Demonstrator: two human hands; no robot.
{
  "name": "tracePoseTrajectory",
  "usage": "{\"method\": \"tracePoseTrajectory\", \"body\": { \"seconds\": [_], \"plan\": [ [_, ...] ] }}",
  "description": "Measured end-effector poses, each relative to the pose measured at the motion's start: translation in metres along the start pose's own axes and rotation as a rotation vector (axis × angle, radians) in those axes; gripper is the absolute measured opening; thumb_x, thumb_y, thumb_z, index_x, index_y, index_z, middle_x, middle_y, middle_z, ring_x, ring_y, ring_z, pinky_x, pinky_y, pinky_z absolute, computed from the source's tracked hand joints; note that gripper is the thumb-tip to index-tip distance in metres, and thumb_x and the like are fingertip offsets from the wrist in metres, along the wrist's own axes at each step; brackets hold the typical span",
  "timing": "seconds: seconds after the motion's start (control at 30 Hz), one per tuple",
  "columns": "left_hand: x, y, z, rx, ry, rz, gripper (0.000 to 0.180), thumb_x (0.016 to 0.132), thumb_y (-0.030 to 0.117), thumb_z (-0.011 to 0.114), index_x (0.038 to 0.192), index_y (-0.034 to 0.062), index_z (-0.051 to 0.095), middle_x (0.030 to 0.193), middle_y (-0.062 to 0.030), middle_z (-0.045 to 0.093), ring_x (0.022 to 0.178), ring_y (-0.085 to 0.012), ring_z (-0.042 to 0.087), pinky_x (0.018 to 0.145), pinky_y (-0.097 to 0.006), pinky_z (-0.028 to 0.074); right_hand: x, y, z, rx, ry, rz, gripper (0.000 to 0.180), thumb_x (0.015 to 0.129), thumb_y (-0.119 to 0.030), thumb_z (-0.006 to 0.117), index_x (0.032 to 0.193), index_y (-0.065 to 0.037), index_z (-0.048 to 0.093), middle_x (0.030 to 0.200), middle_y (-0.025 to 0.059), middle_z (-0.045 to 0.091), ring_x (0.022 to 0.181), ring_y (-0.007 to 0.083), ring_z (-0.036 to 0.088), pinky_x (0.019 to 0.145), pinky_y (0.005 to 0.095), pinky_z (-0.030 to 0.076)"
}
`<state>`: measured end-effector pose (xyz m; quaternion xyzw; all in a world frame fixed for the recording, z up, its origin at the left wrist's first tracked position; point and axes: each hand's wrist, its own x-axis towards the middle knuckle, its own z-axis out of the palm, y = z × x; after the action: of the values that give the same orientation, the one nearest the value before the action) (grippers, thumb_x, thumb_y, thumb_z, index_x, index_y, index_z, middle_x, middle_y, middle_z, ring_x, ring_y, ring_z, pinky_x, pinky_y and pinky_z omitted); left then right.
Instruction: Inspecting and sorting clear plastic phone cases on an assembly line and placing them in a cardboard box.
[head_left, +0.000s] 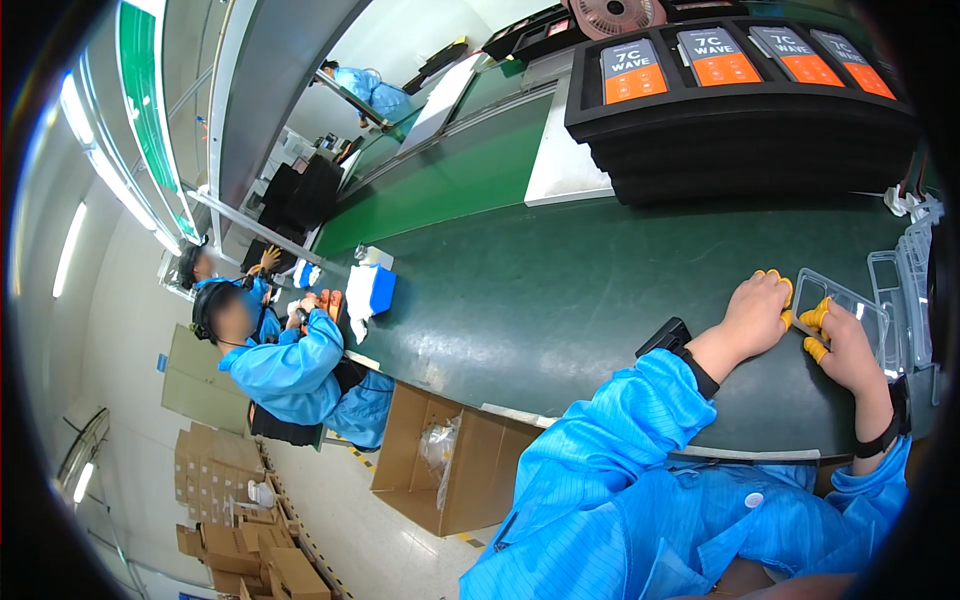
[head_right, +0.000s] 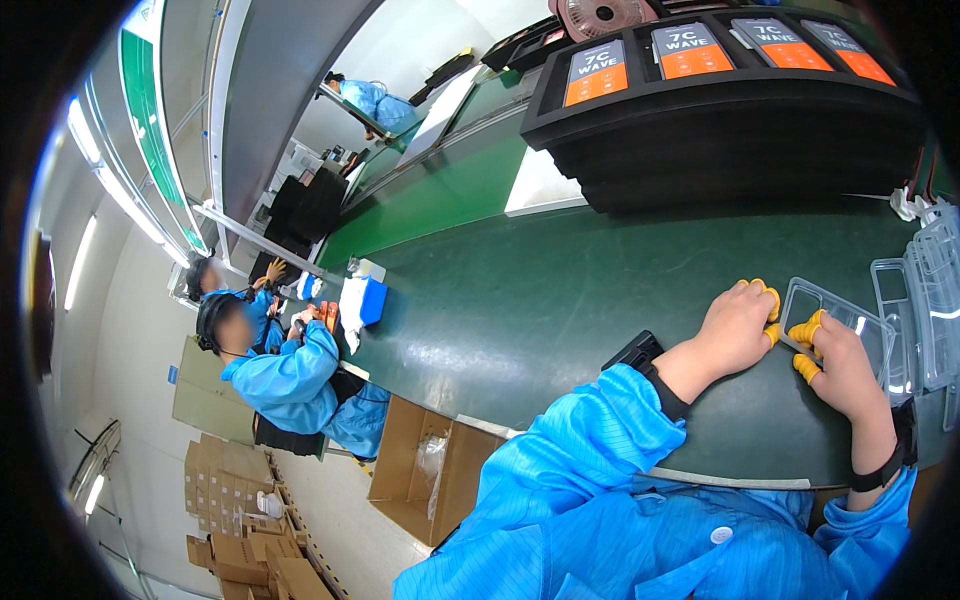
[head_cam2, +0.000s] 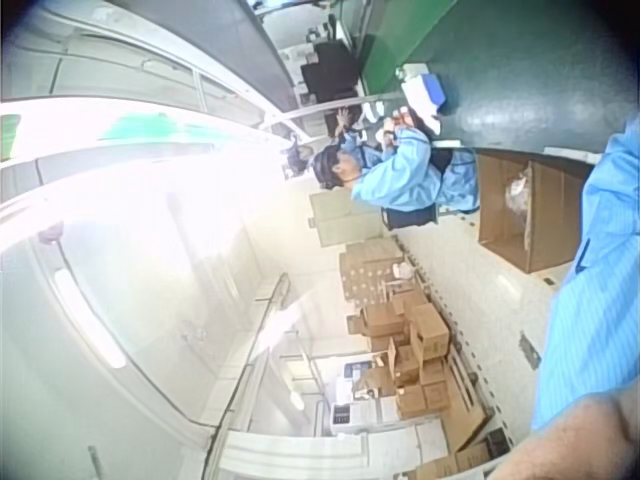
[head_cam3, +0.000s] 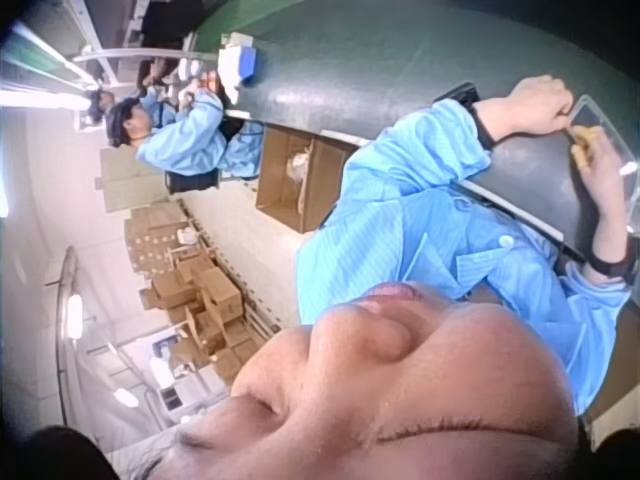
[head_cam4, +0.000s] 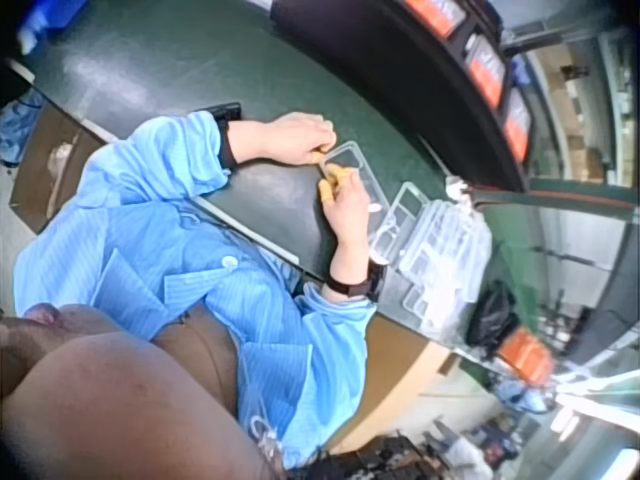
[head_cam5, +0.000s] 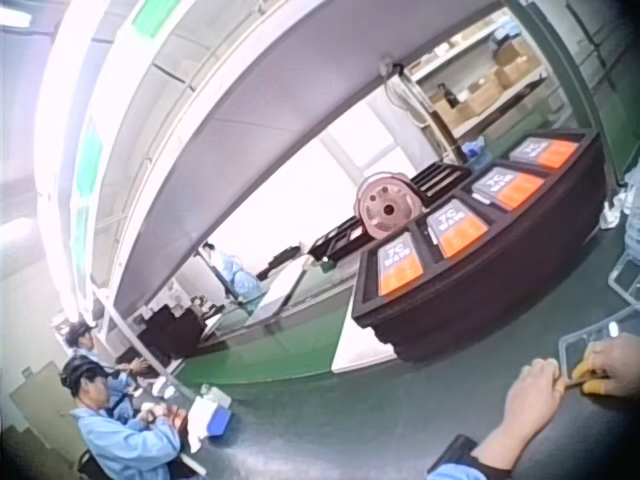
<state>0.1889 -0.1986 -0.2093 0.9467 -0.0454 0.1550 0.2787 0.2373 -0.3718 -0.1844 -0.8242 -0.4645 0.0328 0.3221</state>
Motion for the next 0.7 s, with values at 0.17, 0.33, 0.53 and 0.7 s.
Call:
{"method": "tracePoseTrajectory", "body": {
  "seconds": [0.17, 0.33, 0.53, 0.7],
  "plan": [
    [-0.0002, -0.0004, 0.0019, -0.009, 0.002, 0.005, 0.018, 0.059, 0.005, 0.059, 0.075, 0.0026, 0.052, 0.082, -0.0131, 0.052, 0.083, -0.029, 0.05, 0.073, -0.037, 0.041, -0.0019, 0.0027, 0.001, -0.024, 0.014, -0.021, 0.025, 0.06, 0.0, 0.064, 0.084, 0.0, 0.057, 0.078, 0.0139, 0.048, 0.074, 0.0308, 0.049, 0.065, 0.0355, 0.041],
    [-0.0008, -0.0001, -0.0001, -0.006, 0.003, 0.007, 0.018, 0.059, 0.005, 0.059, 0.075, 0.0024, 0.052, 0.082, -0.0131, 0.052, 0.083, -0.0291, 0.05, 0.073, -0.037, 0.042, -0.0016, 0.0019, 0.0014, -0.023, 0.017, -0.019, 0.024, 0.06, -0.001, 0.064, 0.083, 0.0, 0.056, 0.077, 0.014, 0.048, 0.074, 0.0311, 0.049, 0.065, 0.0357, 0.041],
    [0.0006, 0.002, 0.0001, -0.002, -0.013, 0.006, 0.018, 0.059, 0.004, 0.058, 0.075, 0.002, 0.052, 0.082, -0.0134, 0.052, 0.083, -0.0292, 0.049, 0.073, -0.037, 0.041, -0.0024, 0.0021, -0.0002, -0.024, 0.016, -0.025, 0.025, 0.06, -0.001, 0.064, 0.084, 0.0, 0.056, 0.078, 0.0139, 0.048, 0.074, 0.0311, 0.049, 0.065, 0.0358, 0.041],
    [-0.0001, 0.0007, -0.0038, -0.002, -0.017, -0.012, 0.017, 0.059, 0.004, 0.058, 0.075, 0.0018, 0.052, 0.082, -0.0134, 0.052, 0.083, -0.0292, 0.049, 0.073, -0.037, 0.042, 0.0015, 0.001, 0.0008, -0.007, -0.018, 0.004, 0.026, 0.06, -0.001, 0.063, 0.085, -0.001, 0.056, 0.079, 0.0139, 0.048, 0.074, 0.0313, 0.05, 0.066, 0.0359, 0.042]
  ]
}}
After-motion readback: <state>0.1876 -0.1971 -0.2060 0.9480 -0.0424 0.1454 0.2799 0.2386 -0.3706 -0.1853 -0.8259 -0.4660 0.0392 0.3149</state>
